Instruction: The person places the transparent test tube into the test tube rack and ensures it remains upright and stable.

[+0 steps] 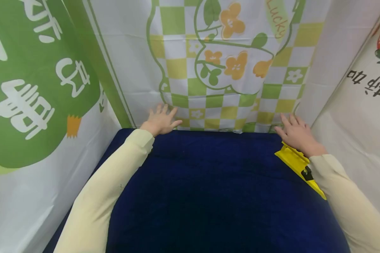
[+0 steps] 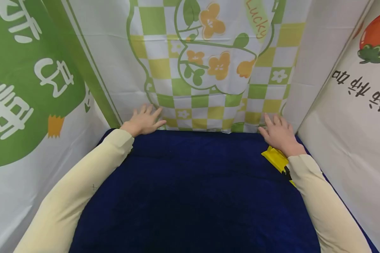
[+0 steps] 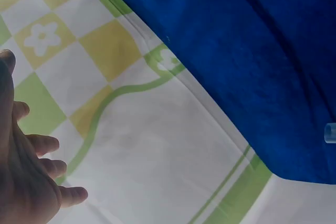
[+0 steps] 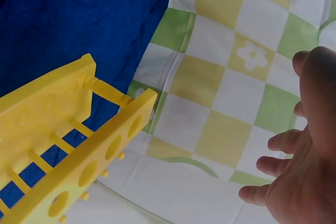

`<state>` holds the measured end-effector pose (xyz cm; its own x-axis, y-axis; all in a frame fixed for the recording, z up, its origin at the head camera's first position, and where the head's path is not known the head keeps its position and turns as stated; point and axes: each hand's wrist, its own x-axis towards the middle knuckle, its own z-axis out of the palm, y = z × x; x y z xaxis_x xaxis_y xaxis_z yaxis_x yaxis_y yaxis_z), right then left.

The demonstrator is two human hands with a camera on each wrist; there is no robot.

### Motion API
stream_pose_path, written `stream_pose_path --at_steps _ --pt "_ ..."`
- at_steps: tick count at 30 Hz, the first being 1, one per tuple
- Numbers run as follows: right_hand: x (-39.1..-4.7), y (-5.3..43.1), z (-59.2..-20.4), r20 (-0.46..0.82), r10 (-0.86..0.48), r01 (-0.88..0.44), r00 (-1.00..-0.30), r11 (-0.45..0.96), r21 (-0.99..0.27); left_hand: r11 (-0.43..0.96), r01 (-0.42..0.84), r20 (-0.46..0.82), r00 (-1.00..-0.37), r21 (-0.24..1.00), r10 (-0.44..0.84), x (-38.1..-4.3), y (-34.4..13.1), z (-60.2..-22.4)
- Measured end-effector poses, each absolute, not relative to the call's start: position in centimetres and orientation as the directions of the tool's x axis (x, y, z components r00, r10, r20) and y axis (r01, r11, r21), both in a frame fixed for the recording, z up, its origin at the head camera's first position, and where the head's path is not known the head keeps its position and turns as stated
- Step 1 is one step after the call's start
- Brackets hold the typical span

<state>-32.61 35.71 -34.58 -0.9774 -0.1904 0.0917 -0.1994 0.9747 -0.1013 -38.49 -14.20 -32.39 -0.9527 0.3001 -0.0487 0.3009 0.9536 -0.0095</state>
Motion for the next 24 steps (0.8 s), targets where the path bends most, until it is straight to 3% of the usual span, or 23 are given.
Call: stream_pose_path --at_steps 12,24 --pt "-30.7 37.0 -35.7 0.167 -0.185 -0.216 -0.968 0.957 -0.192 0.941 0.338 -0.061 -0.940 -0.011 0.337 -38.8 -12.2 -32.8" --pt "-28.7 37.4 -37.5 0.270 -0.174 -0.232 -0.947 0.952 -0.198 0.920 0.392 -0.059 -0.919 -0.011 0.391 -39.0 -9.9 -33.7"
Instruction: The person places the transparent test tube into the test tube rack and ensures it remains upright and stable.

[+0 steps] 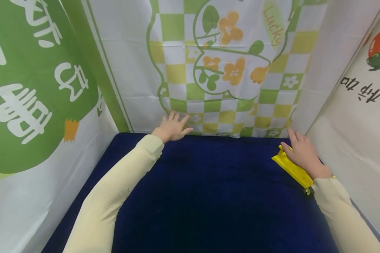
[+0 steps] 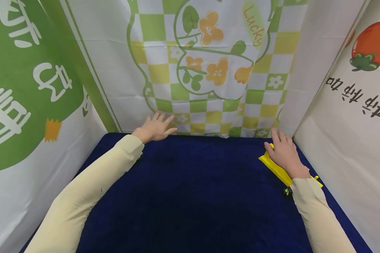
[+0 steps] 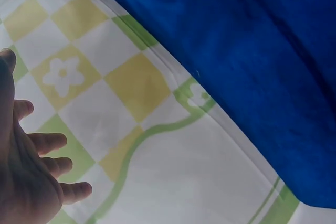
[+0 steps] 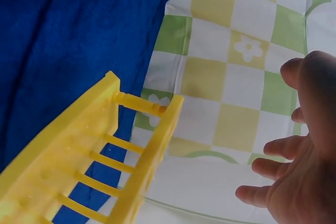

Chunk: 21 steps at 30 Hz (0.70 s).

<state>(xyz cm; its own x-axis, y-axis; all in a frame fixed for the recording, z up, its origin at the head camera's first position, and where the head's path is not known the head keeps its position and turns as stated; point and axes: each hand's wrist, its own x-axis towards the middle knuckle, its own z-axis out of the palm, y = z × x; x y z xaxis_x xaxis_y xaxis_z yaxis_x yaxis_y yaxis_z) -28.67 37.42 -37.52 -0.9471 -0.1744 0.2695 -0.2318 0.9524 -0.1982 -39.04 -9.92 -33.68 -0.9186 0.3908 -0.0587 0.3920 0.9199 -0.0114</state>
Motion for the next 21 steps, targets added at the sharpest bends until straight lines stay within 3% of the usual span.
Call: stream_pose_path --at_steps 12,21 --pt "-27.3 38.4 -38.6 0.313 -0.090 -0.200 -0.945 0.919 -0.340 0.886 0.462 -0.035 -0.887 -0.037 0.460 -38.7 -7.3 -34.8" --pt "-26.4 38.3 -39.3 0.345 0.004 -0.156 -0.938 0.887 -0.434 0.885 0.456 0.003 -0.889 0.091 0.458 -39.0 -6.1 -35.3"
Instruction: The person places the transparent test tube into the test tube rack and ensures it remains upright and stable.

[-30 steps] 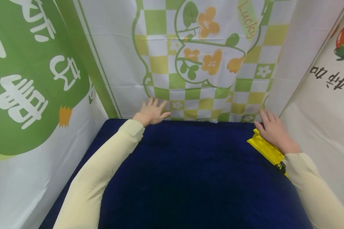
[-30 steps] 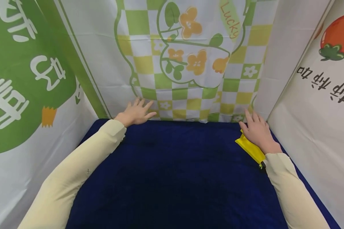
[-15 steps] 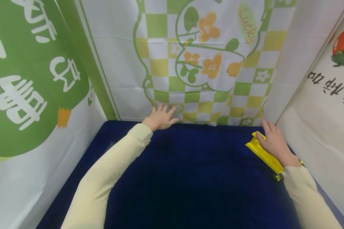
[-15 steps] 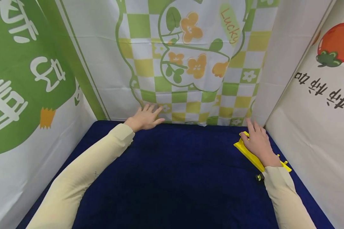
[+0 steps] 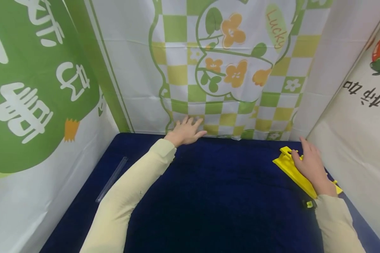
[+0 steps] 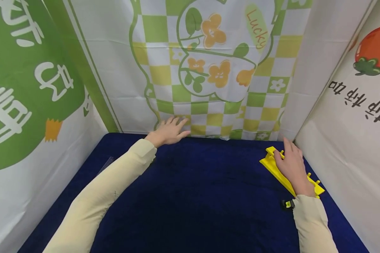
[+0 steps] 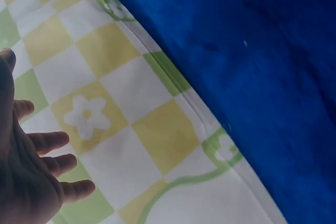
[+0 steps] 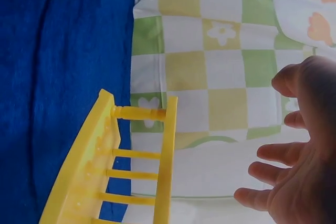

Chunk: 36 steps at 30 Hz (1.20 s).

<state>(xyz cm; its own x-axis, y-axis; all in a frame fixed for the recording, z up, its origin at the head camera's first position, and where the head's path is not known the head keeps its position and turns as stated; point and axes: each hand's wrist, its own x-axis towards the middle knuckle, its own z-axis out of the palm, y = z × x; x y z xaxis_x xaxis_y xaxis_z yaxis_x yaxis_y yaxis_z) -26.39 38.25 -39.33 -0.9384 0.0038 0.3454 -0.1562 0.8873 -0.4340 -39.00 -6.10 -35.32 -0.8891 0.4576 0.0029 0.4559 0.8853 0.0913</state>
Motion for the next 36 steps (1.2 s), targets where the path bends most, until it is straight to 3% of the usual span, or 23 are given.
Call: stream_pose_path --at_steps 20,36 --pt "-25.7 38.8 -40.1 0.355 0.102 -0.074 -0.929 0.890 -0.450 0.837 0.496 0.009 -0.861 0.230 0.508 -39.7 -1.8 -37.7" --pt "-24.4 42.2 -41.3 0.372 0.070 -0.095 -0.926 0.908 -0.408 0.787 0.520 -0.011 -0.832 0.331 0.554 -39.2 2.3 -39.3"
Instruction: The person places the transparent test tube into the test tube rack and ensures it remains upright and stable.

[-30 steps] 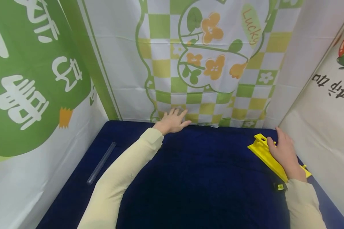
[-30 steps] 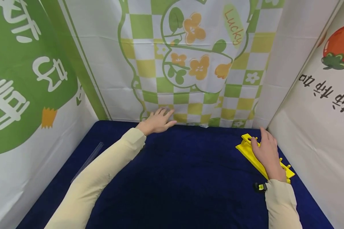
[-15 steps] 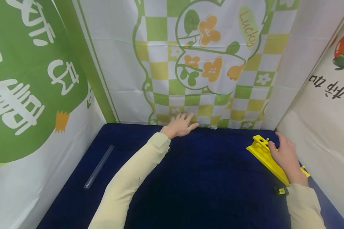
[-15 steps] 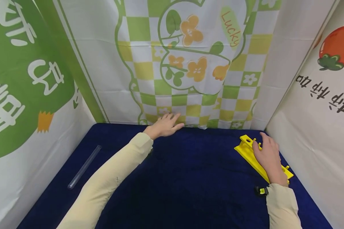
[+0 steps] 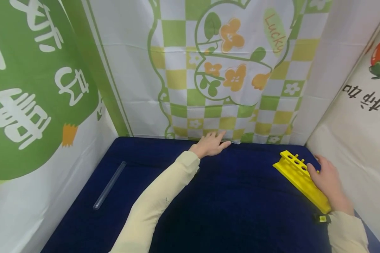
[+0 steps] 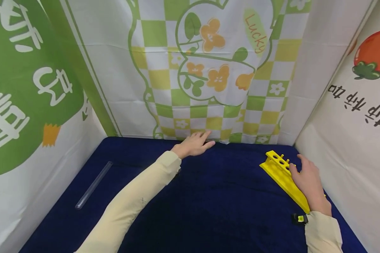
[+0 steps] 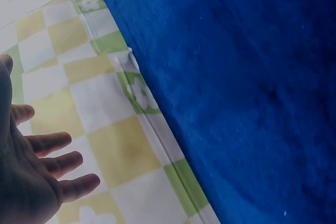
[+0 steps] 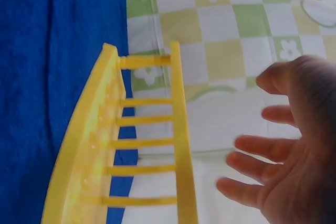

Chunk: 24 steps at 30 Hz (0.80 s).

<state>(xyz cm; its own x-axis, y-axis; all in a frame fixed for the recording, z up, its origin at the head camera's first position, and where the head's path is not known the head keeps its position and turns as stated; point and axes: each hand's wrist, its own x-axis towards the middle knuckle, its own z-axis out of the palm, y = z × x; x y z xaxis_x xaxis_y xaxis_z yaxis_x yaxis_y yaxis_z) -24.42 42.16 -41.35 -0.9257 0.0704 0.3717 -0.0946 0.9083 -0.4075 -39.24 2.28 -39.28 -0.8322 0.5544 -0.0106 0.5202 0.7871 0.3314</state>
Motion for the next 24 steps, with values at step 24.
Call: stream_pose_path --at_steps 24 --pt "-22.3 46.1 -41.2 0.066 0.084 0.051 -0.994 0.916 -0.399 0.713 0.475 -0.005 -0.830 0.517 0.557 -39.7 4.8 -41.1"
